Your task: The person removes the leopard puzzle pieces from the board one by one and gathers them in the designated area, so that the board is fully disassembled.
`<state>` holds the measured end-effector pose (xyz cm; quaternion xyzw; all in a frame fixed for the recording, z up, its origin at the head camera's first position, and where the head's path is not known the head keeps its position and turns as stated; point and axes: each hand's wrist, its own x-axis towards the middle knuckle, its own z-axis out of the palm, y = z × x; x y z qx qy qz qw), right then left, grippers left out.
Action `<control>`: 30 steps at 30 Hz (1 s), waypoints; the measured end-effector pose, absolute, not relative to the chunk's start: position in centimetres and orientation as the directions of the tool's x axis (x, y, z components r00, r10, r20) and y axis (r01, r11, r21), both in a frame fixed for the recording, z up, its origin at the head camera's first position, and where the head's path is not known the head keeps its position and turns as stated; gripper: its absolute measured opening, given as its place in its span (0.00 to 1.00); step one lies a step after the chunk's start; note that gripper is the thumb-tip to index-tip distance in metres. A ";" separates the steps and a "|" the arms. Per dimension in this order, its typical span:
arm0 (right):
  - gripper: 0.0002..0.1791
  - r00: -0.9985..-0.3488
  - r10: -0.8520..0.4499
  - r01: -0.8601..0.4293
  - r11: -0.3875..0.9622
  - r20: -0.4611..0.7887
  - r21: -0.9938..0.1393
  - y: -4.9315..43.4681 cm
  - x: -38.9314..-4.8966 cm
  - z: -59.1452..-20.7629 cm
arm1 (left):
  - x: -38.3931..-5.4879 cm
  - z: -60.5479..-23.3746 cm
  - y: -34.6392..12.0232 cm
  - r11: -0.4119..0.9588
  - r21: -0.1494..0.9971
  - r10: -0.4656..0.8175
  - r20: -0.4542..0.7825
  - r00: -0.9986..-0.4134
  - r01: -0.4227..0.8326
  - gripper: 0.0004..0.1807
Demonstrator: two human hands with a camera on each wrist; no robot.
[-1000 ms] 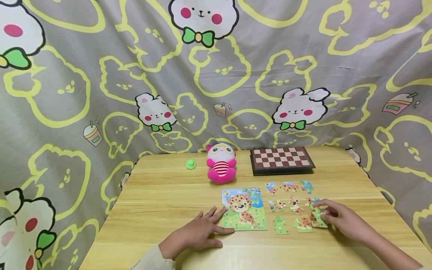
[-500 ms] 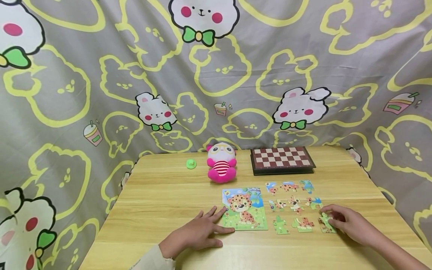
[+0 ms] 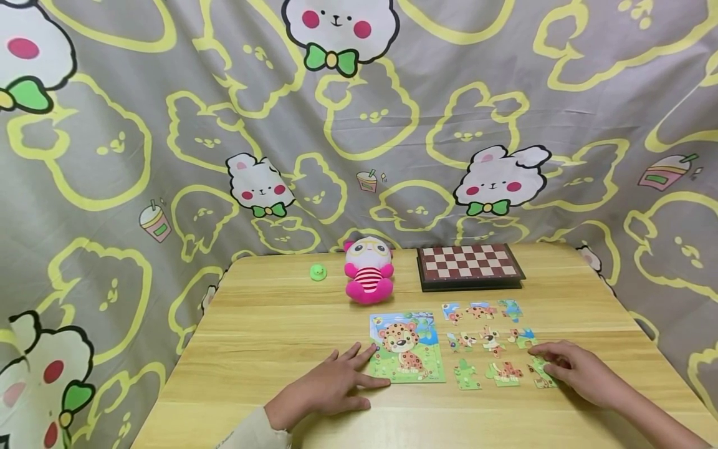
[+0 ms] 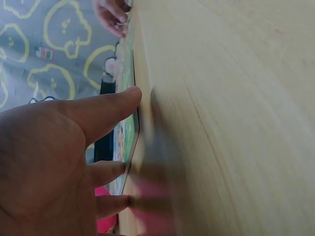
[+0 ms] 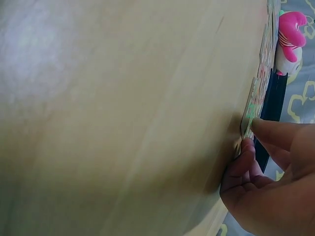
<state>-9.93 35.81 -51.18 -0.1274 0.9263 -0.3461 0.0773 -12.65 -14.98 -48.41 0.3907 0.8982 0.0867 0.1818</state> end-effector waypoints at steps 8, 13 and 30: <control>0.17 -0.964 -0.264 -0.187 0.740 -0.023 -0.646 35.3 -10.0 -50.9 | -12.8 -48.3 -14.5 0.677 0.253 0.736 -0.236 -0.634 0.692 0.24; 0.18 -0.976 -0.219 -0.174 0.745 0.010 -0.644 33.6 -10.0 -50.1 | -13.0 -47.9 -14.3 0.671 0.232 0.741 -0.219 -0.634 0.704 0.22; 0.20 -0.953 -0.262 -0.301 0.819 0.149 -0.489 27.3 -13.1 -47.9 | -13.1 -47.4 -14.1 0.664 0.216 0.748 -0.209 -0.630 0.716 0.21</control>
